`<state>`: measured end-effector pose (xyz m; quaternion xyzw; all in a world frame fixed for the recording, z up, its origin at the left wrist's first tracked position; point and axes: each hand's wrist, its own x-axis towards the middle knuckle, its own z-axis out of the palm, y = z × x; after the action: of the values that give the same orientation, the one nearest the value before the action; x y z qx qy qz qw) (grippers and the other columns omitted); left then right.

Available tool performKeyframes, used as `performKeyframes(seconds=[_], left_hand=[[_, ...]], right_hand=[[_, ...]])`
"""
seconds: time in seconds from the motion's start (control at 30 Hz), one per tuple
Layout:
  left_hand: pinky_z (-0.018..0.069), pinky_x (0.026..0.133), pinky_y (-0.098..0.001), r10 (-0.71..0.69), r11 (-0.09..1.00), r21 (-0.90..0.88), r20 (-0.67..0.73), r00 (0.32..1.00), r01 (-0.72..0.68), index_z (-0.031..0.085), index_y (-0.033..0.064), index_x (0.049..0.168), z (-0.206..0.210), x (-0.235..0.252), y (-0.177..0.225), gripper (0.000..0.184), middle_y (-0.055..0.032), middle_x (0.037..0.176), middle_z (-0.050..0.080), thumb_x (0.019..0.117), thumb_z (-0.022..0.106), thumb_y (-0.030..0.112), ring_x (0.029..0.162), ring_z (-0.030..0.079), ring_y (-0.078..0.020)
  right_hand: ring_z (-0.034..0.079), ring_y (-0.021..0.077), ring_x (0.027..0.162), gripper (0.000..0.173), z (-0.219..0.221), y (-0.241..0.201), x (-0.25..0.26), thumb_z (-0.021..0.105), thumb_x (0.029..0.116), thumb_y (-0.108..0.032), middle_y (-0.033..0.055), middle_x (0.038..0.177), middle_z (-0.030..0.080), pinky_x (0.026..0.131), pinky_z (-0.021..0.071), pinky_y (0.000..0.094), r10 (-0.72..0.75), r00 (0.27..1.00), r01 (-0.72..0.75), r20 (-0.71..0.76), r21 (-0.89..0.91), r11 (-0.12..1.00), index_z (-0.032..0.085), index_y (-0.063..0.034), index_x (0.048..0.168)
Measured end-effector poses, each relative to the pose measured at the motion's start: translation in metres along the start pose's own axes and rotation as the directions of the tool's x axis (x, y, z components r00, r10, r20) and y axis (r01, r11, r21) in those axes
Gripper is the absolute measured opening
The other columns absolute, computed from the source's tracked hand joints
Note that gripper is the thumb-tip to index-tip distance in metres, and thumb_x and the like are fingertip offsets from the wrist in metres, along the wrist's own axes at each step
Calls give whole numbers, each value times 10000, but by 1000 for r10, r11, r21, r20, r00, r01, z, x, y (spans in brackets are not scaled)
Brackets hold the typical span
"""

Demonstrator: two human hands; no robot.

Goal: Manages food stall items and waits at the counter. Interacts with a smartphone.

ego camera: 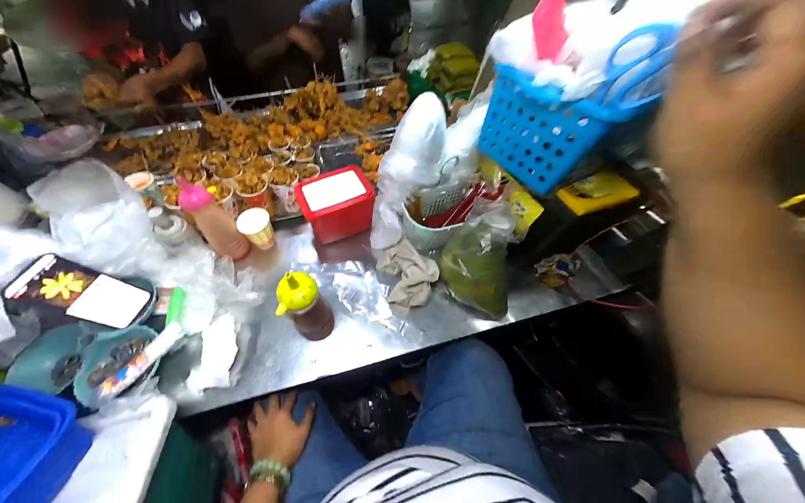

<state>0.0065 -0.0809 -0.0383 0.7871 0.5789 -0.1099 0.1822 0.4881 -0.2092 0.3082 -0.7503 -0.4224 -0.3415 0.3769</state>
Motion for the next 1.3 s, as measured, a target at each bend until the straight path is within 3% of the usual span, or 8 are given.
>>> performKeyframes(seconds=[0.1, 0.3, 0.53, 0.6, 0.83, 1.0, 1.17, 1.3], left_hand=[[202, 1187, -680, -1, 1000, -6, 38, 999, 1, 594, 236, 1451, -6, -1, 3, 601, -205, 1564, 447, 979, 538, 603, 1509, 251, -480], [202, 1179, -691, 9, 998, -55, 14, 1000, -9, 610, 224, 1436, -10, -5, 5, 576, -213, 1552, 458, 978, 561, 570, 1500, 256, -497], [217, 1184, -664, -14, 1000, -25, 46, 999, 15, 604, 247, 1439, -11, -2, 5, 591, -177, 1553, 468, 977, 527, 608, 1508, 262, -461], [232, 1172, -676, -7, 999, -34, 38, 999, 9, 619, 235, 1424, -10, -1, 6, 581, -189, 1537, 481, 973, 544, 593, 1500, 273, -473], [224, 1173, -672, -2, 1000, -28, 22, 1000, 3, 616, 246, 1428, -7, -1, 4, 572, -179, 1554, 468, 976, 534, 587, 1500, 269, -480], [218, 1176, -674, -12, 999, -33, 36, 999, 13, 614, 246, 1430, -7, -1, 4, 578, -178, 1556, 465, 978, 529, 597, 1505, 262, -475], [204, 1183, -670, -10, 999, -41, 56, 998, 13, 596, 236, 1447, -11, -2, 4, 579, -178, 1569, 445, 990, 521, 584, 1514, 241, -471], [177, 1196, -665, -26, 999, -35, 105, 994, 30, 558, 270, 1478, -17, -4, 5, 585, -170, 1604, 399, 998, 497, 598, 1528, 211, -460]], right_hand=[[635, 429, 1116, 289, 57, -57, -74, 563, 1033, -164, 307, 1147, 661, 991, 505, 548, -271, 897, 177, 349, 278, 944, 693, 85, 1098], [528, 389, 1336, 431, 181, -122, -187, 652, 1008, -254, 241, 1394, 570, 1122, 426, 541, -253, 266, -101, 930, 288, 952, 618, -13, 1363], [271, 526, 1472, 1007, 236, -160, -199, 830, 827, -378, 277, 1678, 127, 1057, 348, 719, -158, 186, -17, 970, 164, 986, 255, -244, 1642], [277, 534, 1462, 953, 250, -162, -196, 807, 847, -386, 284, 1656, 185, 1031, 356, 740, -96, 136, -25, 986, 100, 995, 280, -272, 1633], [537, 489, 1280, 296, 285, -148, -193, 605, 965, -11, 312, 1357, 560, 1016, 479, 625, -58, 255, -98, 965, 85, 992, 654, 41, 1252], [522, 485, 1310, 338, 284, -138, -148, 641, 946, -31, 328, 1385, 530, 1053, 461, 616, 61, 359, -216, 932, 19, 976, 620, 65, 1269], [457, 555, 1331, 886, 270, -115, -128, 889, 764, -122, 344, 1494, 433, 1044, 407, 714, -9, 335, -180, 942, 74, 981, 463, -93, 1540], [575, 490, 1221, 355, 231, -108, -123, 723, 905, -43, 322, 1273, 608, 1032, 449, 653, -6, 476, -190, 879, 109, 976, 681, 16, 1253]])
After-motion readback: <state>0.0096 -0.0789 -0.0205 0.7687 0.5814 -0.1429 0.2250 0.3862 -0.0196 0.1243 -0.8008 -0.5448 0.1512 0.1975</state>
